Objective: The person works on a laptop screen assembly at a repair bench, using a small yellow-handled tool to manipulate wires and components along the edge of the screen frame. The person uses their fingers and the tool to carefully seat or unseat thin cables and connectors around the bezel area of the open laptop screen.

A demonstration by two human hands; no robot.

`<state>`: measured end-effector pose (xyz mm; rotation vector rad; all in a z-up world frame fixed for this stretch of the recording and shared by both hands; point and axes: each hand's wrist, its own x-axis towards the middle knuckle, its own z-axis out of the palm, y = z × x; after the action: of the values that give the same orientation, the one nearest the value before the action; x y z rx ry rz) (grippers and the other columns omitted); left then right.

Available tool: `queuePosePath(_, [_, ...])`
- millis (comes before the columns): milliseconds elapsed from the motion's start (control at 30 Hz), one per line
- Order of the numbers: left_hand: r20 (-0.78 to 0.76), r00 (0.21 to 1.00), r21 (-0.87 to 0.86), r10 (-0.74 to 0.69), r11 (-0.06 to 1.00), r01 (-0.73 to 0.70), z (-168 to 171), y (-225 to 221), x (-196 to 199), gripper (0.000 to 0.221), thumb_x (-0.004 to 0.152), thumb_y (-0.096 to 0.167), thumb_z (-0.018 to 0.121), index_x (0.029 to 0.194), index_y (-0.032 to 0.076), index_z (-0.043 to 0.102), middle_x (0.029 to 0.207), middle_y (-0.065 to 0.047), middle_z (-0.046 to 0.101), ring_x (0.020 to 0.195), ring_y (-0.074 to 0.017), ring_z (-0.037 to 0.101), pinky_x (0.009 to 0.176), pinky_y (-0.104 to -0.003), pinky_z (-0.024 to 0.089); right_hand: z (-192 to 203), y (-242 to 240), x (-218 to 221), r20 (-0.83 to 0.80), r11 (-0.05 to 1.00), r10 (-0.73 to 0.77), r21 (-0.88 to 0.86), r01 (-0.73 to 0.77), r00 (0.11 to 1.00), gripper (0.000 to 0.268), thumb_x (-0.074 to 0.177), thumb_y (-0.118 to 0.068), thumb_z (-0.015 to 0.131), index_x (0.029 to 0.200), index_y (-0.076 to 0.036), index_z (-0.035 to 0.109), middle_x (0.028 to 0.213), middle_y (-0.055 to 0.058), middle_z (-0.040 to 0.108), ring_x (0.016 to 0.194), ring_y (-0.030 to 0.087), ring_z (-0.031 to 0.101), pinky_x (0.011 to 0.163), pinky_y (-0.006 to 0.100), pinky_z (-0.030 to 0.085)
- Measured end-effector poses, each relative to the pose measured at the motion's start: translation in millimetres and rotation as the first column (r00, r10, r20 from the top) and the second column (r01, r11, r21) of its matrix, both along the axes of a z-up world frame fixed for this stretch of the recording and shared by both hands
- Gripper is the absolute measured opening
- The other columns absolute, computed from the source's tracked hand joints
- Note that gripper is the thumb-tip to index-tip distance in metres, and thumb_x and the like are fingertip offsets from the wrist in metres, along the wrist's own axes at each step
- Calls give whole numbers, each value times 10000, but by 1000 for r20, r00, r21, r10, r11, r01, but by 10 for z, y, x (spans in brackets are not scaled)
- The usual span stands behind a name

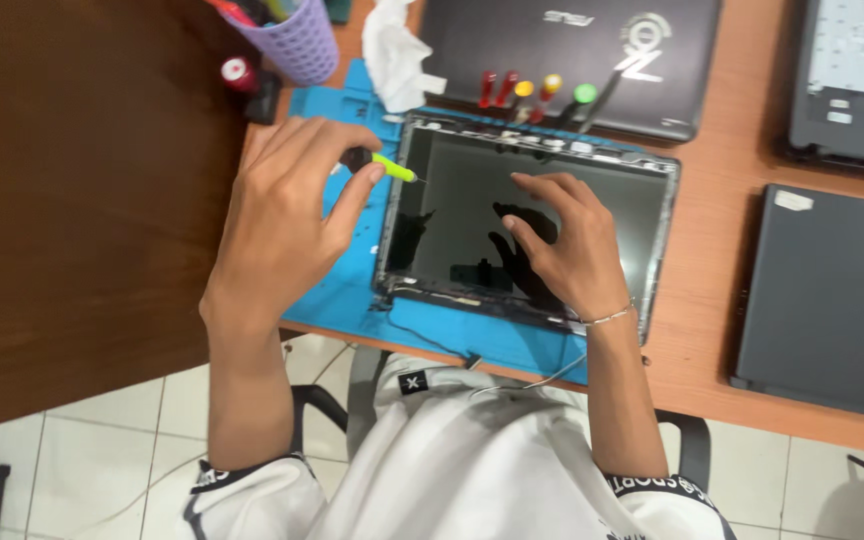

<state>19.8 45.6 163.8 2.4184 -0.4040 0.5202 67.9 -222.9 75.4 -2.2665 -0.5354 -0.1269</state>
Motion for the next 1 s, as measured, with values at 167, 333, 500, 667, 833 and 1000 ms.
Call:
queuePosePath(167, [7,992,-62,125,990,-124,-221,324,-247,161,973,57,753,1106,32,666,974,-95,676,928,-268,648,905,-412,467,-152,371,-43,-17,997,69,-25,-69,997,363,852,-125,813,1199,-62,727,1157,112,689,1084,316,650,923,419,524])
queuePosePath(333, [-39,968,-141,247,958,-250,-490,541,-431,168,987,117,771,1091,44,661,972,-91,679,937,-258,648,900,-408,483,-294,722,-51,-100,992,119,-16,-121,988,295,847,-126,803,1130,-72,739,1073,104,665,1009,305,635,887,416,528])
queuePosePath(500, [-91,945,-191,316,925,-327,-761,653,-536,168,1000,145,757,1102,49,664,974,-89,695,950,-267,644,885,-412,497,-432,1015,-20,-105,977,207,-40,-212,973,233,850,-105,812,1071,-63,751,1026,111,650,989,320,601,867,428,515])
queuePosePath(667, [-98,942,-252,322,907,-337,-970,679,-564,179,1007,180,736,1126,66,667,997,-79,701,964,-257,654,883,-403,510,-559,1218,-11,-56,966,249,-56,-252,967,220,822,-78,799,1037,-61,758,1047,104,655,1002,317,598,865,422,522])
queuePosePath(833, [-99,938,-270,333,898,-347,-1102,705,-554,183,1019,196,728,1134,67,665,996,-72,693,968,-252,655,911,-406,513,-640,1319,35,-26,948,277,-155,-278,960,191,790,-79,803,979,-69,780,1026,95,653,966,309,580,863,428,497])
queuePosePath(1000, [-102,940,-292,324,894,-340,-1165,732,-524,177,1019,198,726,1129,72,668,990,-65,700,964,-239,660,908,-391,507,-699,1388,44,-2,936,275,-230,-268,961,167,789,-147,814,935,-73,778,1007,88,643,956,289,563,796,420,441])
